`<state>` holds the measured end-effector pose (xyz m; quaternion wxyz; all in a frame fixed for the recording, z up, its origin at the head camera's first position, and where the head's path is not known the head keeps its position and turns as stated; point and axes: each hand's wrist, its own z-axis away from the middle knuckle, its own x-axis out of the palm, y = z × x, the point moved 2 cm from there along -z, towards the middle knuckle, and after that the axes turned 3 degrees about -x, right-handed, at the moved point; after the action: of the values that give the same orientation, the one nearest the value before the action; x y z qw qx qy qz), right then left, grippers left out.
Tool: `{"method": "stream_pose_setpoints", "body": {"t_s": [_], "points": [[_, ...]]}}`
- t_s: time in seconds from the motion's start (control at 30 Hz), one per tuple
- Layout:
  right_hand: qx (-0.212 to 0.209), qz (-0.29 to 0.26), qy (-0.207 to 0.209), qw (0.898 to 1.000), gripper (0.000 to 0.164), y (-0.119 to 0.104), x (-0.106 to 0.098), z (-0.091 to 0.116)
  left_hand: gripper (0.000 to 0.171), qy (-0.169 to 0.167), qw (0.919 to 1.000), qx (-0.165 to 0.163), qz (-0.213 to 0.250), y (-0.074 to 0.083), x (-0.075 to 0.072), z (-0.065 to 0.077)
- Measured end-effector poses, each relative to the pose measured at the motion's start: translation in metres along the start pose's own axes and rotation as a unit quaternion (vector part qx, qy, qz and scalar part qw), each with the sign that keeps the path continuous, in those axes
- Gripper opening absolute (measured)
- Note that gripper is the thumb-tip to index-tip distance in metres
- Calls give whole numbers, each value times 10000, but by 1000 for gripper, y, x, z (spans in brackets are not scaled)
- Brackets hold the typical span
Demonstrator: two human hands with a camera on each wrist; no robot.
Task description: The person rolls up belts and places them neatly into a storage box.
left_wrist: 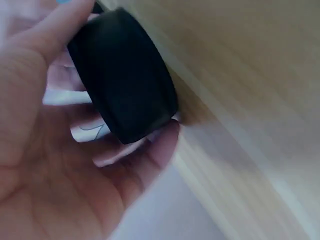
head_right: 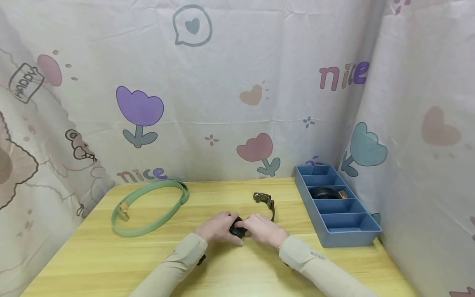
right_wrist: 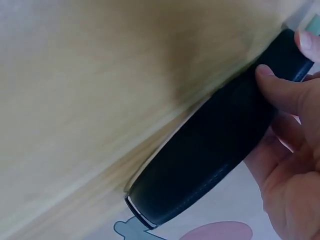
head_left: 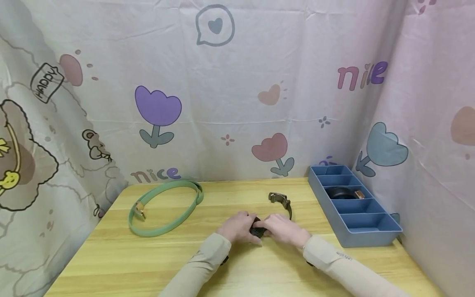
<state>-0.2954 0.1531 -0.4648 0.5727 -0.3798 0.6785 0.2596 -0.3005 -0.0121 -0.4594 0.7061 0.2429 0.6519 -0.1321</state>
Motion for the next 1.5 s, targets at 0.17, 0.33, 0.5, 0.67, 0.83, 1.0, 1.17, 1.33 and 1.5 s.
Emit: {"method": "stream_pose_setpoints", "body": {"t_s": [0.17, 0.33, 0.5, 0.67, 0.83, 1.0, 1.17, 1.33, 1.5], "points": [[34, -47, -5, 10000, 27, 3, -2, 3, 71, 280, 9982, -266, -457, 4, 2, -3], [92, -230, -556, 9981, 53, 11, -7, 6, 64, 256, 9985, -12, -489, 1, 1, -4], [45, -350, -556, 9978, 51, 13, -7, 6, 65, 12, 9993, 299, -239, -3, -1, -5], [-215, -259, -109, 9994, 30, 10, 0, 1, 66, -126, 9995, 270, -108, -3, -3, -4], [-227, -206, 81, 9995, 26, 8, 2, 0, 75, 137, 9994, -201, -253, 2, -1, -3], [-240, -381, -122, 9989, 39, 12, 0, 3, 61, 120, 9995, -169, -226, 1, -1, -3], [-318, -456, -481, 9973, 54, 15, -3, 5, 68, -328, 9989, 234, 231, -6, -3, -3], [-359, -433, -293, 9980, 44, 14, -3, 1, 75, -432, 9988, 6, 228, -3, -5, -1], [-368, -540, -76, 9978, 30, 12, 1, -3, 78, -65, 9985, -517, -157, 7, -2, 0]]}}
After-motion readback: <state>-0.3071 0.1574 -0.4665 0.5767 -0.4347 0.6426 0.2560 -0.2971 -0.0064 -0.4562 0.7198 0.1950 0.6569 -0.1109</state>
